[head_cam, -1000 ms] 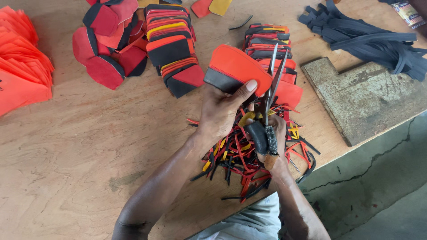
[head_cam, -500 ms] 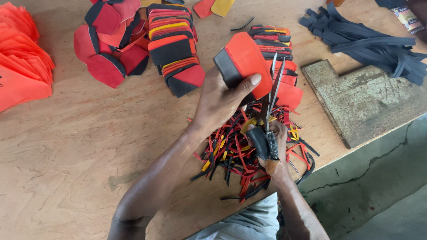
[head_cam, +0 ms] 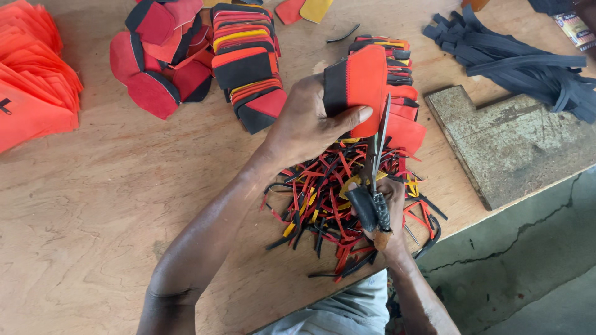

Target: The person uses shears to trim excess fabric from the edges of small zippered pouches. They handle each pouch one at a time, cutting along the seams and discarding the trimmings onto the table.

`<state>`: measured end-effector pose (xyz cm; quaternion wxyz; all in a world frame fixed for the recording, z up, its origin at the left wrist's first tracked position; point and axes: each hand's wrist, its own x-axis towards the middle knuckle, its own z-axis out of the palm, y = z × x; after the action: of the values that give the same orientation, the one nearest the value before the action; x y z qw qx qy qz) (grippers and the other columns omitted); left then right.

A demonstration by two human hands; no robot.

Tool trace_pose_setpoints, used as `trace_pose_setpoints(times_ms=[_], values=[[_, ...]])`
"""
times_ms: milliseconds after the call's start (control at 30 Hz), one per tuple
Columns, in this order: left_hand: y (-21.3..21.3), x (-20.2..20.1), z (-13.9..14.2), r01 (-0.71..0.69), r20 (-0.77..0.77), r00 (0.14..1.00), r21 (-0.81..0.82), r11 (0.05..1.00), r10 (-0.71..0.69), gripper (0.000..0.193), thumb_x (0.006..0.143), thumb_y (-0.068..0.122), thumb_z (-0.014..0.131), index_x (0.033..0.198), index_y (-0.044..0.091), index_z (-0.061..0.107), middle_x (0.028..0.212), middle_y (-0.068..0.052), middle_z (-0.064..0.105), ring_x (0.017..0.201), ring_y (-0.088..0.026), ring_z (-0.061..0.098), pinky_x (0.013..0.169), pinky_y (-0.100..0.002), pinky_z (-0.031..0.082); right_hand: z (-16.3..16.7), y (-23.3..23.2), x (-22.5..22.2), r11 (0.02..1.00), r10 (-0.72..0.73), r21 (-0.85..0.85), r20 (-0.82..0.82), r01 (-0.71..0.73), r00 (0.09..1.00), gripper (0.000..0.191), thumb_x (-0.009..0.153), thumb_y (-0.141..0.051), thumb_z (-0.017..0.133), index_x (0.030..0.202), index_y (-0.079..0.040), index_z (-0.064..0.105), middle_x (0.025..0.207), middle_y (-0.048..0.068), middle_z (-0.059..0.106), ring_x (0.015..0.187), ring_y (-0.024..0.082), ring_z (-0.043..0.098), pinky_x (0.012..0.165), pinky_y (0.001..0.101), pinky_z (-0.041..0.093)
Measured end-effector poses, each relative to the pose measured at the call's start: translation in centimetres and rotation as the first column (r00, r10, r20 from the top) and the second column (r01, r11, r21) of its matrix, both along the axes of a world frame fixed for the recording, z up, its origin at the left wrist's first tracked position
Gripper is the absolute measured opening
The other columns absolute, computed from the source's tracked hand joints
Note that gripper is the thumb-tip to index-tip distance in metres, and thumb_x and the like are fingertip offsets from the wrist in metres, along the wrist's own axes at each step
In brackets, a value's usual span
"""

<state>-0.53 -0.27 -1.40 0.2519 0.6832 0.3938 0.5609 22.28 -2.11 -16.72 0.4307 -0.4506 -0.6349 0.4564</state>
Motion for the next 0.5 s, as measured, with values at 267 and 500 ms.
trace_pose_setpoints(times_ms=[267, 500], values=[[0.1, -0.5, 0.1, -0.033, -0.119, 0.992, 0.034, 0.999, 0.036, 0.025, 0.094, 0.014, 0.079, 0.113, 0.001, 0.067, 0.100, -0.012, 0.073, 0.087, -0.018, 0.071, 0.080, -0.034, 0.059, -3.8, -0.7, 0.5, 0.992, -0.007, 0.126, -0.057, 0.014, 0.998, 0.057, 0.090, -0.017, 0.079, 0.118, 0.000, 0.033, 0.086, 0.010, 0.060, 0.060, 0.010, 0.065, 0.050, 0.0227, 0.053], [0.0, -0.7, 0.1, -0.033, -0.116, 0.993, -0.059, 0.998, 0.026, 0.028, 0.093, 0.018, 0.078, 0.111, 0.001, 0.066, 0.096, -0.011, 0.074, 0.084, -0.018, 0.071, 0.078, -0.034, 0.059, -4.2, -0.7, 0.9, 0.991, 0.089, 0.104, -0.085, -0.080, 0.992, 0.050, 0.089, -0.013, 0.081, 0.116, 0.006, 0.042, 0.089, 0.009, 0.063, 0.065, 0.009, 0.066, 0.054, 0.0221, 0.055]])
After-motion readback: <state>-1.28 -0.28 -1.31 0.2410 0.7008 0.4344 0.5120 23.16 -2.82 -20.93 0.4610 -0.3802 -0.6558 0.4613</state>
